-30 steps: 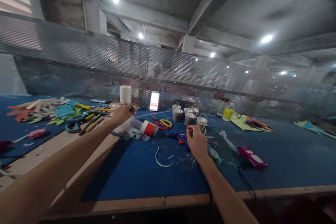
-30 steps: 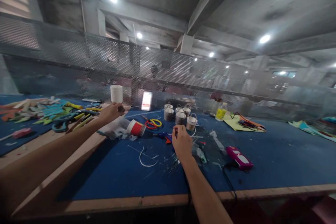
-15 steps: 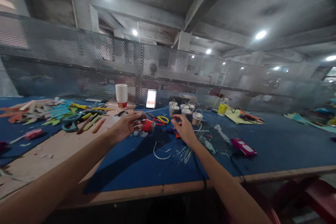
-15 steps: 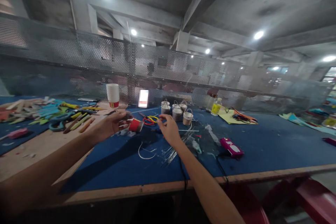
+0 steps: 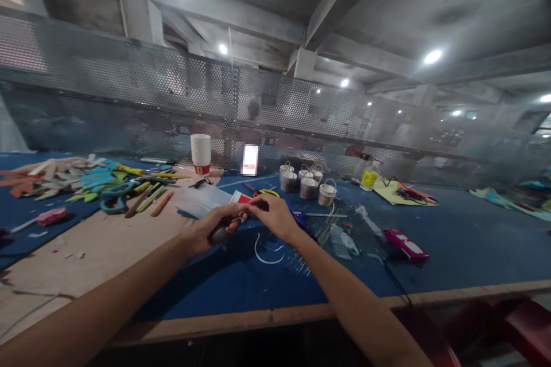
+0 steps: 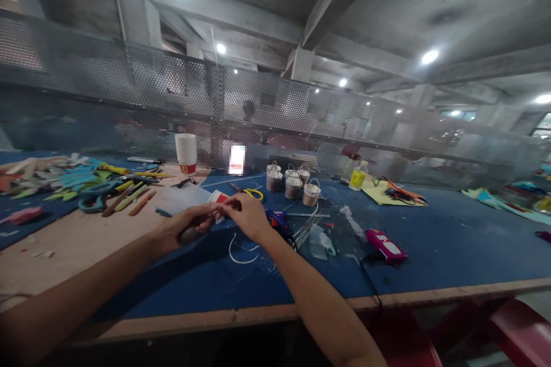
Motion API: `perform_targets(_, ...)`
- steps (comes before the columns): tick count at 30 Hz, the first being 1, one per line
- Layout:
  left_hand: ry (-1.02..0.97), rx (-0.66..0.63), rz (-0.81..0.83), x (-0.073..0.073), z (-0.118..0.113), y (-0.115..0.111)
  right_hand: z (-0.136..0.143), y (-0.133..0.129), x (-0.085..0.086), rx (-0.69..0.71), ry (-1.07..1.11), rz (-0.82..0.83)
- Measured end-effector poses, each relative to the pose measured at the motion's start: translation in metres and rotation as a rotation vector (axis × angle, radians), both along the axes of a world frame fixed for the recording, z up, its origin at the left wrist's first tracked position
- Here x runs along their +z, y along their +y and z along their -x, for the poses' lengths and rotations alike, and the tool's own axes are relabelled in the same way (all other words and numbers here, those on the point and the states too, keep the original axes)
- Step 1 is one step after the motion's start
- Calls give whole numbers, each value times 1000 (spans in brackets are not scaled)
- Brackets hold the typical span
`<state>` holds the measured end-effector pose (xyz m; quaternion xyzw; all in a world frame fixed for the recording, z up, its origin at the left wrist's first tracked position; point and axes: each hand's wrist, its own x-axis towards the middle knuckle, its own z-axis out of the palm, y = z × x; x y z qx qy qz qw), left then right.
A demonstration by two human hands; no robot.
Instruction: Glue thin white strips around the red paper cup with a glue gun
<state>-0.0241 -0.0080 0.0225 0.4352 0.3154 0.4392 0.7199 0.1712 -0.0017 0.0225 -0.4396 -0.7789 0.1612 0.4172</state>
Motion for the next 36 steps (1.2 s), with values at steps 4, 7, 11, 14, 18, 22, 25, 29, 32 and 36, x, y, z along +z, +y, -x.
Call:
perform_targets(4,-24,78,4,-2,-7,1,4,-14,2,-88,-32,-117)
perform_targets(7,-37,104,37,-4,-5,5,11,-34,7,1,-117,-178)
perform_targets(11,-71,146,86,-6,-1,6,31,-53,6,181,-387,-242)
perform_targets(14,-98,147,105,-6,0,4,45,-53,1,123,-590,-309)
perform_targets(18,-122,110,131,-6,0,0,45,-46,3,62,-700,-274)
perform_targets(22,-166,78,107,-4,-5,-1,32,-37,9,-41,-599,-171)
perform_targets(25,-208,63,81,-3,-9,0,25,-31,12,-98,-508,-141)
perform_targets(29,-254,-10,9,-6,-7,4,21,-29,15,-116,-447,-142)
perform_targets(32,-273,-29,-2,-10,-3,5,19,-28,17,-179,-412,-146)
perform_targets(36,-276,20,53,-10,-2,5,12,-24,16,-202,-358,-164)
